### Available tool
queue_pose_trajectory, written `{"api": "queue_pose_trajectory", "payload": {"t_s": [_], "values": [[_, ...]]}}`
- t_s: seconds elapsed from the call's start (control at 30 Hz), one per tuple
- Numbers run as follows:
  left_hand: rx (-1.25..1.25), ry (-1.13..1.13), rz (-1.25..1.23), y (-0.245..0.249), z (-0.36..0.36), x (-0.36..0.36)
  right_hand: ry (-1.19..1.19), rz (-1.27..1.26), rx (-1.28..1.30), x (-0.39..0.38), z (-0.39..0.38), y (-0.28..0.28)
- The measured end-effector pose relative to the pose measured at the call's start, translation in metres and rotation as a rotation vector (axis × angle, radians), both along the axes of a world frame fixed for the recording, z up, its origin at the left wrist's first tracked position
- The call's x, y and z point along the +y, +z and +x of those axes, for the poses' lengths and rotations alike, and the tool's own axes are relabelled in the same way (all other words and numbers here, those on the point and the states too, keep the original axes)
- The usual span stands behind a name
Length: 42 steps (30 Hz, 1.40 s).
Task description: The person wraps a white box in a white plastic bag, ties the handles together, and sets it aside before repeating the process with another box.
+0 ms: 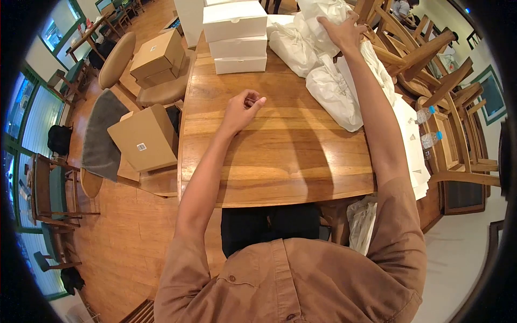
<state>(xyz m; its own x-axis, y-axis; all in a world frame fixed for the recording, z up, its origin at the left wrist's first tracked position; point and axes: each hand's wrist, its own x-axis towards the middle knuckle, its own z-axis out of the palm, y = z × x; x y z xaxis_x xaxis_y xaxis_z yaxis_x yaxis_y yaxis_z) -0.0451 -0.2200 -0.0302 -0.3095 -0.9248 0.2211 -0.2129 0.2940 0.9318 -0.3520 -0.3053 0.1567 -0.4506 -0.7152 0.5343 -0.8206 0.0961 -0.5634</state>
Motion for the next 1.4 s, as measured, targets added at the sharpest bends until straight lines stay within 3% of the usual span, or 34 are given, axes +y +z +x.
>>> {"api": "queue_pose_trajectory", "payload": {"t_s": [0.2,0.3,0.4,0.5,0.57,0.67,0.73,0.83,0.87,0.93,1.0,1.13,1.2,1.23,1.3,1.4], "values": [[0.007,0.084,-0.034,0.051,-0.081,-0.032,0.089,-0.18,-0.01,0.024,0.008,0.036],[0.073,0.119,-0.029,0.071,-0.135,-0.093,0.106,-0.378,0.027,0.062,0.013,0.06],[0.199,0.216,0.216,0.118,-0.182,-0.131,0.148,-0.416,0.027,0.093,0.001,0.075],[0.132,0.24,0.332,0.143,-0.209,-0.159,0.19,-0.358,0.177,0.117,-0.016,0.079],[0.076,0.176,0.472,0.143,-0.222,-0.179,0.196,-0.353,0.17,0.124,-0.027,0.073],[-0.024,0.149,0.47,0.121,-0.23,-0.2,0.201,-0.356,0.161,0.124,-0.039,0.064],[0.036,0.092,0.478,0.113,-0.229,-0.194,0.196,-0.36,0.155,0.123,-0.043,0.054],[0.406,0.171,0.455,0.12,-0.23,-0.153,0.207,-0.432,0.171,0.115,-0.043,0.043],[0.399,0.176,0.453,0.115,-0.232,-0.141,0.212,-0.442,0.179,0.113,-0.041,0.042],[0.491,0.333,0.198,0.104,-0.234,-0.119,0.218,-0.453,0.179,0.108,-0.035,0.039],[0.47,0.391,0.196,0.113,-0.229,-0.075,0.179,-0.449,0.182,0.099,-0.028,0.036],[0.323,0.371,0.195,0.078,-0.217,-0.081,0.178,-0.452,0.196,0.077,-0.01,0.035],[0.343,0.142,0.247,0.065,-0.212,-0.086,-0.033,-0.369,0.348,0.067,0.002,0.034],[0.346,0.144,0.242,0.065,-0.21,-0.088,-0.03,-0.375,0.351,0.063,0.003,0.036],[0.284,0.148,0.276,0.067,-0.208,-0.089,0.054,0.023,0.195,0.054,0.002,0.04],[0.1,0.197,0.311,0.081,-0.2,-0.081,-0.013,0.091,0.261,0.042,-0.006,0.026]]}}
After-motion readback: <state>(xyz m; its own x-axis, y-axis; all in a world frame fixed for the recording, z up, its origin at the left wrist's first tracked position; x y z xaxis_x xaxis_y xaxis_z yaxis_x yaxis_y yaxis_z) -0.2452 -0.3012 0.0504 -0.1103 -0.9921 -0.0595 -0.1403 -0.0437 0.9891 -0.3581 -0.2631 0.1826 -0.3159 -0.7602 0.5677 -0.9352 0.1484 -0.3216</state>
